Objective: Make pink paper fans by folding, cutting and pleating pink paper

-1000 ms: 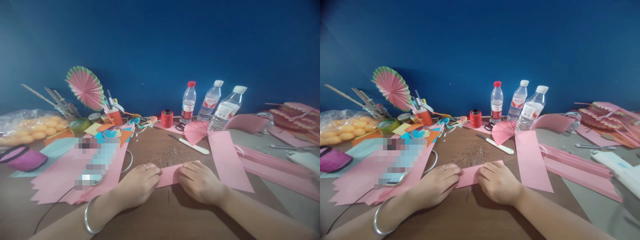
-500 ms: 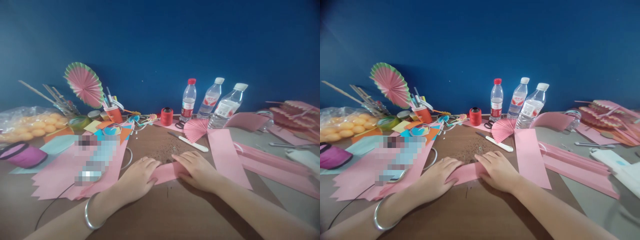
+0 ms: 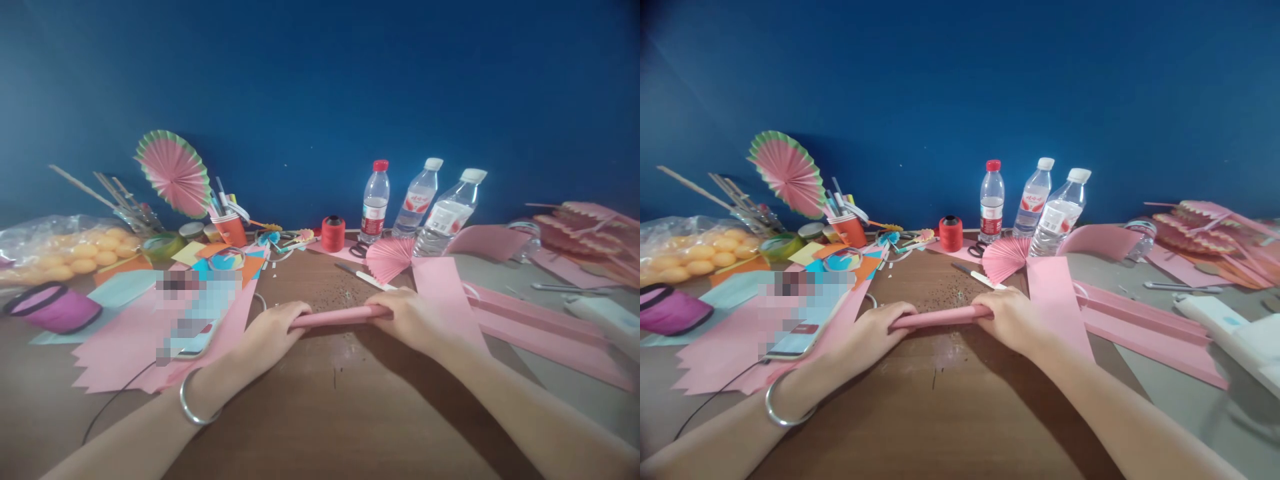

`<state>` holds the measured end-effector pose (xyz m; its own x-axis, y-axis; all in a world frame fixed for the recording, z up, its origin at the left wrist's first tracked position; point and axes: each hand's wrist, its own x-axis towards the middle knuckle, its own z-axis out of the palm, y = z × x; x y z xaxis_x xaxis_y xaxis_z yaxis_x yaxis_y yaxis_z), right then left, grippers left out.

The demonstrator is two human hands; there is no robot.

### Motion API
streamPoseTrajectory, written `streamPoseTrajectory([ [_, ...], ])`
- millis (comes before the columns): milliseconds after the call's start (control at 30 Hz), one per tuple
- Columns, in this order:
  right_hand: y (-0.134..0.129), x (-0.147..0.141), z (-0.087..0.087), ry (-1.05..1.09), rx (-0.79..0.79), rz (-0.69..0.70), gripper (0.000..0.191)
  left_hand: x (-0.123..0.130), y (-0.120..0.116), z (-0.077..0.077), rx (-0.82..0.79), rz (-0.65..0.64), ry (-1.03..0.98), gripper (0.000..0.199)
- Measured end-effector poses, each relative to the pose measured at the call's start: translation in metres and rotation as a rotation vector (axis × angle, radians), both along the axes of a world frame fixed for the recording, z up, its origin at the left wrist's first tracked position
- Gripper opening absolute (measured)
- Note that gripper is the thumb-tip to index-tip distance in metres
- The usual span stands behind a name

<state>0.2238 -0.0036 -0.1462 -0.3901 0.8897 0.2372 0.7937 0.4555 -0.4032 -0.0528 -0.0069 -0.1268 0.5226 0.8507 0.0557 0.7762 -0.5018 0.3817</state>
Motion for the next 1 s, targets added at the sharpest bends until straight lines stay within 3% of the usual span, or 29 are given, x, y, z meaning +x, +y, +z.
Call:
streamPoseTrajectory([
  [267, 0.014, 0.011, 0.000, 0.035, -0.203, -0.009, 0.013, -0.006, 0.010, -0.007, -0.007, 0.001, 0.017, 0.022],
  [467, 0.012, 0.013, 0.004, 0.042, -0.197, 0.035, 0.011, -0.007, 0.010, -0.001, -0.015, 0.004, 0.042, 0.026],
  [600, 0.008, 0.014, 0.004, 0.055, -0.181, 0.071, 0.031, -0.007, 0.009, 0.004, -0.033, -0.003, 0.045, 0.027],
  [767, 0.011, 0.012, -0.008, 0.095, -0.195, 0.032, 0.010, -0.009, 0.011, 0.008, -0.067, -0.008, 0.038, 0.029],
  [1000, 0.012, 0.010, -0.008, 0.117, -0.217, -0.032, 0.006, -0.013, 0.013, 0.008, -0.080, 0.054, 0.053, 0.024],
])
